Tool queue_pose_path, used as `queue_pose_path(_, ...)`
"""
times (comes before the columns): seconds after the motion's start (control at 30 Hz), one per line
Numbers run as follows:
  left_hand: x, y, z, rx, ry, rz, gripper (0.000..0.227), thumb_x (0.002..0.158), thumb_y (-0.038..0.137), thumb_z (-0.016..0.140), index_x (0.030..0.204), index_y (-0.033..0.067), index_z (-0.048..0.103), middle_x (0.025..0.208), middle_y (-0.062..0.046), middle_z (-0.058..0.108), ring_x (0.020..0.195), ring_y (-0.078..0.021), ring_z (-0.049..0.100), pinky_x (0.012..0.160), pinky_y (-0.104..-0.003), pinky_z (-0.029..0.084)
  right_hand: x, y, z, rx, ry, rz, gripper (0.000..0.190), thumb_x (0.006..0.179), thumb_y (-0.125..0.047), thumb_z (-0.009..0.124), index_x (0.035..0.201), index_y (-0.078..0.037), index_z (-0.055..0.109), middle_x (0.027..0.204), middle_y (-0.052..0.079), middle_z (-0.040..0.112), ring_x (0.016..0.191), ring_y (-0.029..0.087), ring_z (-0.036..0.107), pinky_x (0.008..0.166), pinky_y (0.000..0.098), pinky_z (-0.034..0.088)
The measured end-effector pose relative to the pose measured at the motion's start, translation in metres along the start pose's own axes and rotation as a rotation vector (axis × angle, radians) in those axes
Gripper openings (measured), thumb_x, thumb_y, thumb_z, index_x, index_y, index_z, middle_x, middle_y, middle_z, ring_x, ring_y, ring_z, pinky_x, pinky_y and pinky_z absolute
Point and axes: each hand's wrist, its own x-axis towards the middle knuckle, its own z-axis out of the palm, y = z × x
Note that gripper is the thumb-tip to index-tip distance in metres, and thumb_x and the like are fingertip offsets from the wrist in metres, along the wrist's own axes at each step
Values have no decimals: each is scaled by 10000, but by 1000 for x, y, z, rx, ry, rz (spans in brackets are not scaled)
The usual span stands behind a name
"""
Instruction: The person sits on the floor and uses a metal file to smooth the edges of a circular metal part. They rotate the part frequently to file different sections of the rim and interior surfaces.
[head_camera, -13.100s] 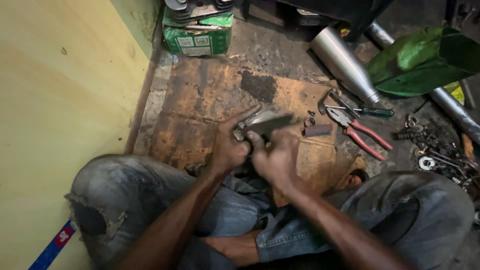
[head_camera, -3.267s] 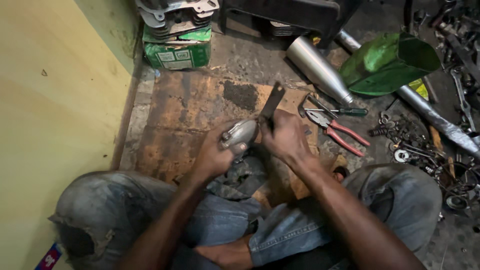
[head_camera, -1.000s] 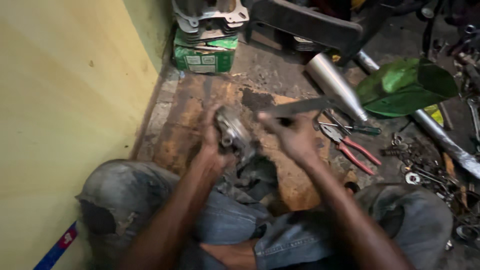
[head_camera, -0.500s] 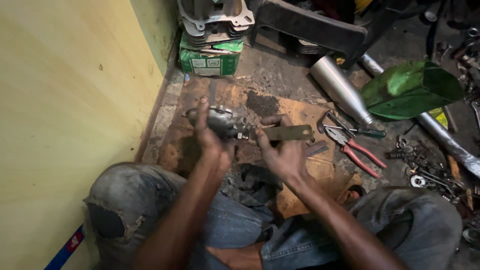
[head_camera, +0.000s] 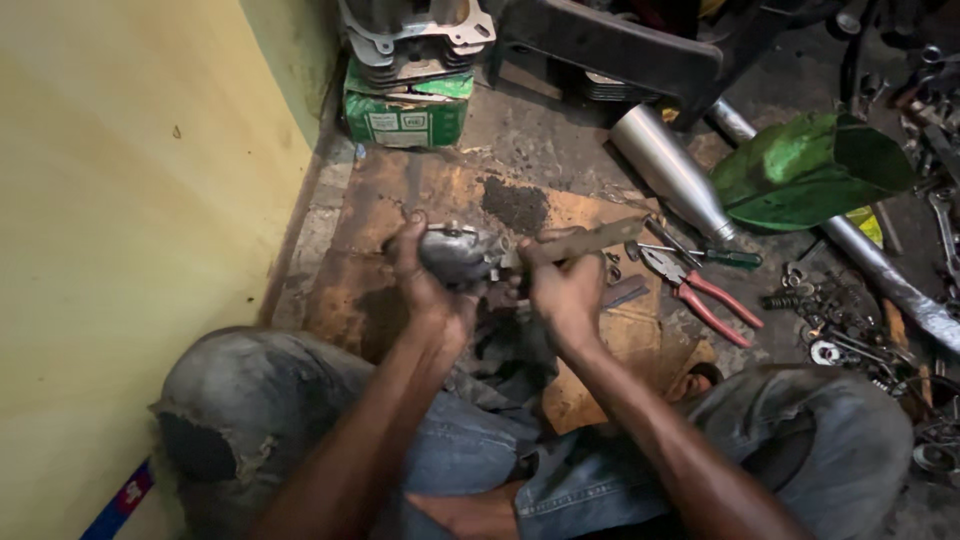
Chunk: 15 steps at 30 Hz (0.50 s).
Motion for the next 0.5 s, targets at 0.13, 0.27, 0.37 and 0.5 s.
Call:
queue_pose_path(0.13, 0, -2, 2, -8, -16, -36, 604, 688, 588, 671, 1108, 157, 627, 973, -72, 700, 913, -275, 672, 815, -520, 540, -1, -17, -1, 449, -69, 316, 188, 903, -4, 670, 1047, 24, 553, 788, 154, 678, 560, 226, 654, 469, 360, 553)
queue_pose_path(0.27, 1, 0, 2, -52, -64, -85, 643, 691, 627, 617, 1111, 140, 629, 983, -91, 717, 905, -285, 679, 806, -525, 529, -4, -20, -5, 483, -118, 263, 169, 924, -11, 674, 1047, 11, 561, 793, 159, 682, 560, 214, 668, 497, 341, 575)
queue_pose_path(0.37, 4, 1, -1, -70, -148, -28, 630, 772, 636, 658, 1133, 121, 610, 1001, -96, 682, 898, -303, 643, 723, -496, 452, 1, -14, -2, 499, -85, 292, 205, 892, -10, 686, 1038, -14, 542, 767, 168, 672, 545, 228, 661, 481, 356, 562)
queue_pose_path(0.5, -2, -3, -2, -61, -168, 58, 601, 775, 589, 677, 1129, 109, 600, 977, -83, 644, 868, -296, 650, 642, -495, 469, -7, 7, -1, -235, 138, -547, 222, 883, -11, 777, 990, -22, 583, 868, 170, 705, 737, 254, 702, 617, 364, 573)
